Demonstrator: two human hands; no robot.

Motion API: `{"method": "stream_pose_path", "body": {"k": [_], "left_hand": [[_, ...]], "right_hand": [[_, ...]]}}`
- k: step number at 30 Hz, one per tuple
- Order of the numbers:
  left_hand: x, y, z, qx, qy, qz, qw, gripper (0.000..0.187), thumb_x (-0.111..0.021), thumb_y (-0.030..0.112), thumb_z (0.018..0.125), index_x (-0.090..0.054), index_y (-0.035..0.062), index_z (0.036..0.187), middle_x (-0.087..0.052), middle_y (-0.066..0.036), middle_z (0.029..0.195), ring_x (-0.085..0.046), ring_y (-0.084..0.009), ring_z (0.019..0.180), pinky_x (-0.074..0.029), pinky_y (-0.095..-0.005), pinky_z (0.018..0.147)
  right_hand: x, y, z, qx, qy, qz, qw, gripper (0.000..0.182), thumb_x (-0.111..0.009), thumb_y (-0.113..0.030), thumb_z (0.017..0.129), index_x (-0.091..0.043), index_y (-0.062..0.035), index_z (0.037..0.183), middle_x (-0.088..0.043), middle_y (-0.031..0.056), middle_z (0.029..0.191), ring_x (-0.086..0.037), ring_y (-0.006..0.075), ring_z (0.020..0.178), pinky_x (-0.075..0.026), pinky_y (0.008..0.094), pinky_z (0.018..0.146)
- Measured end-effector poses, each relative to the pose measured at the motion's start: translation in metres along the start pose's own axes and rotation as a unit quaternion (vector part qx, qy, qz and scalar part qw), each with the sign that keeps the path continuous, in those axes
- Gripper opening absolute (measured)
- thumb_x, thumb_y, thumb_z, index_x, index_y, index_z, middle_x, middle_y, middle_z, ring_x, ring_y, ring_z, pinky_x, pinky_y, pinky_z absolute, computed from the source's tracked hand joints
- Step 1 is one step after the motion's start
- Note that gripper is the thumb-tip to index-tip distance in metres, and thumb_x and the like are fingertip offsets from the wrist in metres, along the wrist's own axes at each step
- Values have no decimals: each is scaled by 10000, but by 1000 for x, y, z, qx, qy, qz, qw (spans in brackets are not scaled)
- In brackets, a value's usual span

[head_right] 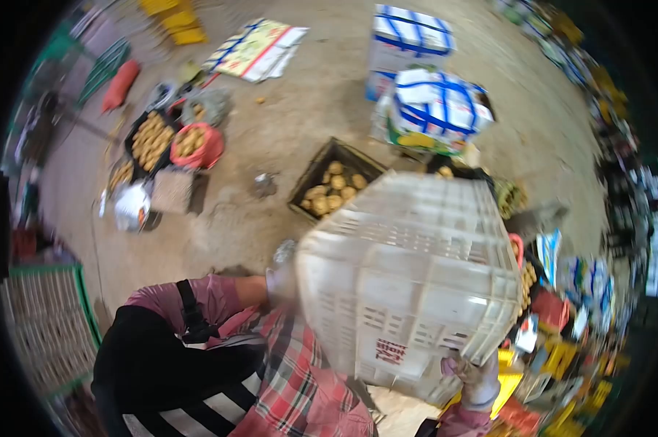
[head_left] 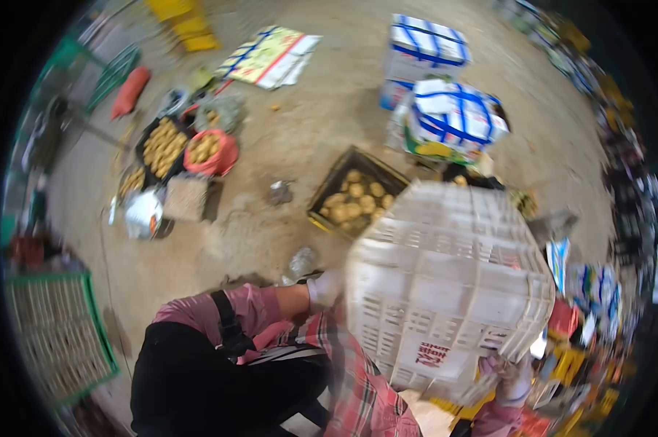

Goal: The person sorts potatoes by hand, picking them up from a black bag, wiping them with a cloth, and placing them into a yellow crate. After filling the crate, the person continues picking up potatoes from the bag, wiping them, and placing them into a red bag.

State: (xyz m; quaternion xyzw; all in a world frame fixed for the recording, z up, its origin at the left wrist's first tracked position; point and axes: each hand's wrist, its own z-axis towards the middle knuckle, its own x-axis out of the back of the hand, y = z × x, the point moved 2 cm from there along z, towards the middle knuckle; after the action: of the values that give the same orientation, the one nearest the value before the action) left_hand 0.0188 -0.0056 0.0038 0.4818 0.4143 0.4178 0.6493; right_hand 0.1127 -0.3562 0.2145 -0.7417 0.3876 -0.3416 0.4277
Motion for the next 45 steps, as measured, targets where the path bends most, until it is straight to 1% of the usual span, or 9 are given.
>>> {"method": "stream_pose_path", "body": {"k": [2,9,16,27,28,32,35,38,45], "left_hand": [[-38,-55,-40,-116,106,243,957,593,-686,402,863,-554,98,1355,-546,-104,1387,-488,-253,1285,-358,-386,1104],[-27,30,-97,122,320,465,816,547,-644,390,887,-554,95,1339,-557,-114,1350,-507,-286,1250,-378,-422,1076],[-161,-124,-186,217,539,-53,812,460,-612,383,910,-589,87,1263,-603,-102,1247,-552,-281,1148,-416,-421,1009],[-303,-234,-280,-32,620,-686,379,312,-529,321,964,-640,66,1106,-659,-87,1083,-613,-259,990,-477,-403,897],[-315,-248,-287,96,722,-602,328,465,-380,378,1007,-481,102,1366,-558,-140,1304,-591,-317,975,-522,-454,855],[-373,-295,-322,135,722,-426,528,530,-381,348,1015,-340,58,1457,-464,-191,1407,-556,-376,1145,-496,-488,962],[-390,-285,-317,76,734,-582,341,527,-412,335,1012,-355,22,1433,-466,-205,1395,-542,-373,1183,-496,-478,973],[-422,-306,-331,179,706,-218,650,519,-428,332,1010,-372,7,1410,-469,-220,1377,-535,-359,1202,-506,-457,967],[-384,-265,-349,373,538,119,746,479,-507,267,974,-430,29,1383,-547,-178,1297,-520,-322,1239,-508,-431,966]], "right_hand": [[4,-26,35,36,-76,-238,968,579,-823,-89,730,-575,-35,1250,-686,79,931,-668,225,733,-554,336,678],[-180,-85,142,134,-463,-413,773,310,-751,-149,777,-704,-52,1068,-698,160,826,-684,309,727,-531,337,668],[-294,-31,131,203,-641,-508,539,285,-689,-281,808,-694,-47,970,-677,218,832,-683,313,722,-522,392,647],[-450,161,153,189,-707,-536,420,387,-639,-265,778,-680,-65,1107,-690,195,1051,-666,345,994,-524,423,861],[-455,180,153,198,-702,-544,415,392,-628,-221,774,-674,-63,1129,-687,194,1071,-663,344,1019,-521,430,877],[-459,219,133,245,-696,-592,324,363,-653,-144,770,-689,-97,1129,-688,175,1106,-660,341,1054,-521,439,902],[-447,264,131,258,-667,-594,368,334,-637,-160,796,-692,-91,1118,-683,178,1131,-657,336,1068,-517,430,918],[-427,321,143,266,-628,-614,398,343,-590,-206,846,-672,-110,1165,-669,196,1159,-649,360,1073,-509,440,932],[-346,316,179,120,-644,-397,642,504,-513,-231,910,-485,-146,1406,-612,206,1233,-615,371,1088,-492,413,935]]}}
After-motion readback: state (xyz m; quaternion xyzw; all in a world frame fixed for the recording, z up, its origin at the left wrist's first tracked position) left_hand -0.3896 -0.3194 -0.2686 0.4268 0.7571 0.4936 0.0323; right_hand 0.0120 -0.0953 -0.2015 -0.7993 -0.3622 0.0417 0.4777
